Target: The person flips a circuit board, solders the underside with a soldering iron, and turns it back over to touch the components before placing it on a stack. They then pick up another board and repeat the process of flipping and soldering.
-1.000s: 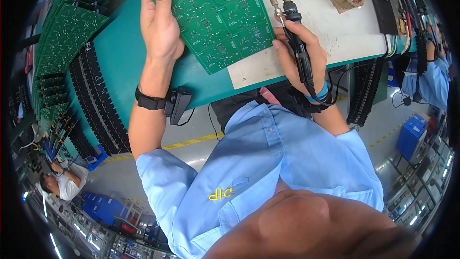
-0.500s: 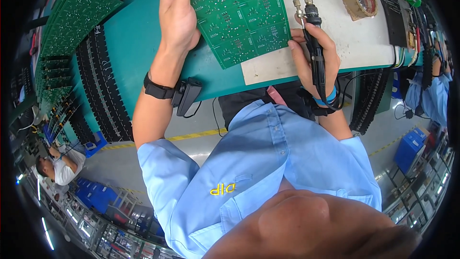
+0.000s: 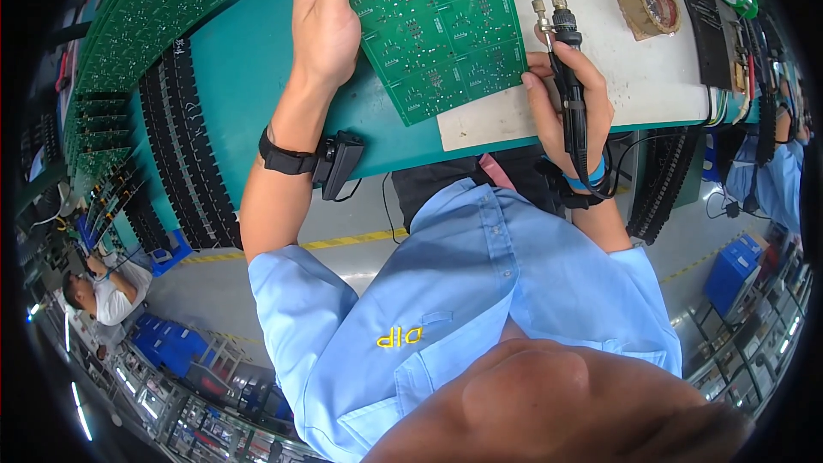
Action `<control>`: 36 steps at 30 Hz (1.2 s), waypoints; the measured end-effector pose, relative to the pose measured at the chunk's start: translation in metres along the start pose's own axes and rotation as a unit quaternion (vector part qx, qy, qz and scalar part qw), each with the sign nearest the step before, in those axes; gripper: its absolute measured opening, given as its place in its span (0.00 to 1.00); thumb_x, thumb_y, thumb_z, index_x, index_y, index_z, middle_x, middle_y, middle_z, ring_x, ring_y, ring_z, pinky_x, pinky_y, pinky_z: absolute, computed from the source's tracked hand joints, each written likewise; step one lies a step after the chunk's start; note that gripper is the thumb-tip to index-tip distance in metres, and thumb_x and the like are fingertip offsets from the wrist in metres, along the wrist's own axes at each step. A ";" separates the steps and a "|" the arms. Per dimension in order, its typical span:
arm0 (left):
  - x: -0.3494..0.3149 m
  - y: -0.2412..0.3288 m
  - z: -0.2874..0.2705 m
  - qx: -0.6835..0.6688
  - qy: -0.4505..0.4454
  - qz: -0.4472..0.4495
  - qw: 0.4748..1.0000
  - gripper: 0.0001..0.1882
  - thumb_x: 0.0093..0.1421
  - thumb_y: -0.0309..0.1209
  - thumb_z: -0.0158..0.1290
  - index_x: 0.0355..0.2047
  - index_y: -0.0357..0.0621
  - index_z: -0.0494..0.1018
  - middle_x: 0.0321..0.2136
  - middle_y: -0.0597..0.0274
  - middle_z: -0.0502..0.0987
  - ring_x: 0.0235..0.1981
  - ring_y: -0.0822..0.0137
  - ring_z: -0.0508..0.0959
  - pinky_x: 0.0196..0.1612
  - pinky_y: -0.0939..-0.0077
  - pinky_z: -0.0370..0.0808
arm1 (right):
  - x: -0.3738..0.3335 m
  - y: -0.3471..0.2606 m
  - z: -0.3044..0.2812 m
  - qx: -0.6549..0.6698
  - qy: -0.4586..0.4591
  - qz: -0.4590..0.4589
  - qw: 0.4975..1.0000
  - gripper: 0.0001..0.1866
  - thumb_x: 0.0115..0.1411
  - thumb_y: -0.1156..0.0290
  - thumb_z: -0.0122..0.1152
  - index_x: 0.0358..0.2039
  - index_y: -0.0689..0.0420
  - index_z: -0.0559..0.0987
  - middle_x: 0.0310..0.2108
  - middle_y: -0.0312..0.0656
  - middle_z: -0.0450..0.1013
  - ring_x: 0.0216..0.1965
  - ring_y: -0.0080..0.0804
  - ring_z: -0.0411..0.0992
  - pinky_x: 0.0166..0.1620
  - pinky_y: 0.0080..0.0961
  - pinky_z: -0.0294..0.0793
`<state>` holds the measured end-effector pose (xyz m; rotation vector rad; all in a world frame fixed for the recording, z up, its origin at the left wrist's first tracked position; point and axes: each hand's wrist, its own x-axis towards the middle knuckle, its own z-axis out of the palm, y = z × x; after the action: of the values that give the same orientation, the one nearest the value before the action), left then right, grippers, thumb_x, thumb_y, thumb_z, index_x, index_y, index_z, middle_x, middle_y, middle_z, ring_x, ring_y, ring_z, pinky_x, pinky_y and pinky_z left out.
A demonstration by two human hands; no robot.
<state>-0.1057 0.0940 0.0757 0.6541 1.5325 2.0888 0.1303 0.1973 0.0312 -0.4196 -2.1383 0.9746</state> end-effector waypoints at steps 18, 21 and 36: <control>0.001 -0.018 -0.011 0.092 -0.044 0.088 0.991 0.17 0.75 0.38 0.40 0.56 0.40 0.64 0.50 0.62 0.73 0.47 0.74 0.73 0.52 0.77 0.71 | -0.008 -0.009 -0.016 0.093 0.062 0.007 0.994 0.21 0.66 0.74 0.57 0.57 0.62 0.67 0.42 0.53 0.77 0.39 0.33 0.74 0.44 0.29 0.73; 0.002 -0.021 -0.016 0.127 -0.051 0.114 0.984 0.16 0.75 0.38 0.40 0.54 0.40 0.65 0.49 0.64 0.73 0.46 0.76 0.72 0.51 0.79 0.70 | 0.004 -0.014 -0.023 0.086 0.014 -0.125 0.988 0.21 0.62 0.73 0.62 0.54 0.62 0.70 0.37 0.50 0.76 0.36 0.36 0.72 0.40 0.31 0.71; -0.012 0.011 0.006 0.210 -0.041 0.116 0.970 0.21 0.75 0.37 0.39 0.60 0.35 0.61 0.51 0.56 0.72 0.49 0.68 0.71 0.54 0.74 0.68 | 0.014 -0.030 -0.003 0.107 -0.082 -0.134 0.982 0.21 0.46 0.82 0.68 0.43 0.65 0.77 0.32 0.50 0.76 0.35 0.45 0.73 0.42 0.38 0.72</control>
<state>-0.0942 0.0878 0.0867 1.1035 1.9500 1.8725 0.1228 0.1868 0.0623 0.0559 -2.1353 1.0959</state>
